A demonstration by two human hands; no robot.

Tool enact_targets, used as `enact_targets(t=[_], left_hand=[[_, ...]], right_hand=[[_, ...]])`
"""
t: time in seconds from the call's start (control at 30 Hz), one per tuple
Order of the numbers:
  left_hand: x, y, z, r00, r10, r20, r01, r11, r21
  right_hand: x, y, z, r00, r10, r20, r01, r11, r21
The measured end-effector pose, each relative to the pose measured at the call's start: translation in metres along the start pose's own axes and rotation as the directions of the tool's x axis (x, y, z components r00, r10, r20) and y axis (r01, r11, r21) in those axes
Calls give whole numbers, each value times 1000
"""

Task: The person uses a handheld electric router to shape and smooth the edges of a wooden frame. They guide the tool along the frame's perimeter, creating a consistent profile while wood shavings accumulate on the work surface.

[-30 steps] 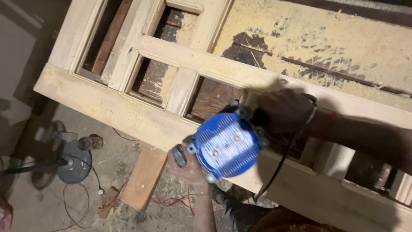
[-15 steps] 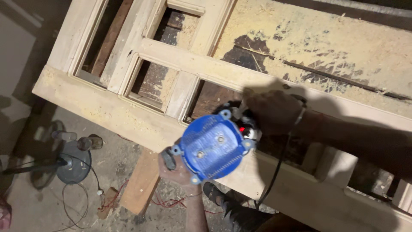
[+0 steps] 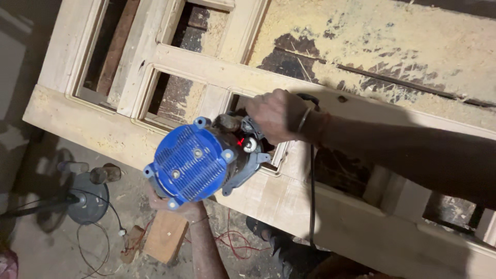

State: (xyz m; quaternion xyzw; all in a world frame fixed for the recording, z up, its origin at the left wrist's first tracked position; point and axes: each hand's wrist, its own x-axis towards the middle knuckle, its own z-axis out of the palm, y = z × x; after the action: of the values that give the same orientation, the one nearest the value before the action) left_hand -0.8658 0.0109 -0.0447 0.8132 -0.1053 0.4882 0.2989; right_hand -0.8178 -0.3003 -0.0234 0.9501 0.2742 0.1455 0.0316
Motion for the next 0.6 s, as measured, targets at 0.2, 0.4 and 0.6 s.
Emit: enact_targets(t=[0.2, 0.4, 0.6], left_hand=[[-11, -68, 10, 923, -363, 128, 379, 917, -127], [-25, -105, 12, 975, -180, 133, 170, 982, 83], [-32, -104, 7, 960, -173, 222, 173, 985, 22]], right_hand=[[17, -7, -1, 959, 18, -284, -20, 1000, -7], [37, -15, 16, 969, 90, -229, -87, 996, 24], [34, -14, 22, 991, 98, -86, -89, 990, 109]])
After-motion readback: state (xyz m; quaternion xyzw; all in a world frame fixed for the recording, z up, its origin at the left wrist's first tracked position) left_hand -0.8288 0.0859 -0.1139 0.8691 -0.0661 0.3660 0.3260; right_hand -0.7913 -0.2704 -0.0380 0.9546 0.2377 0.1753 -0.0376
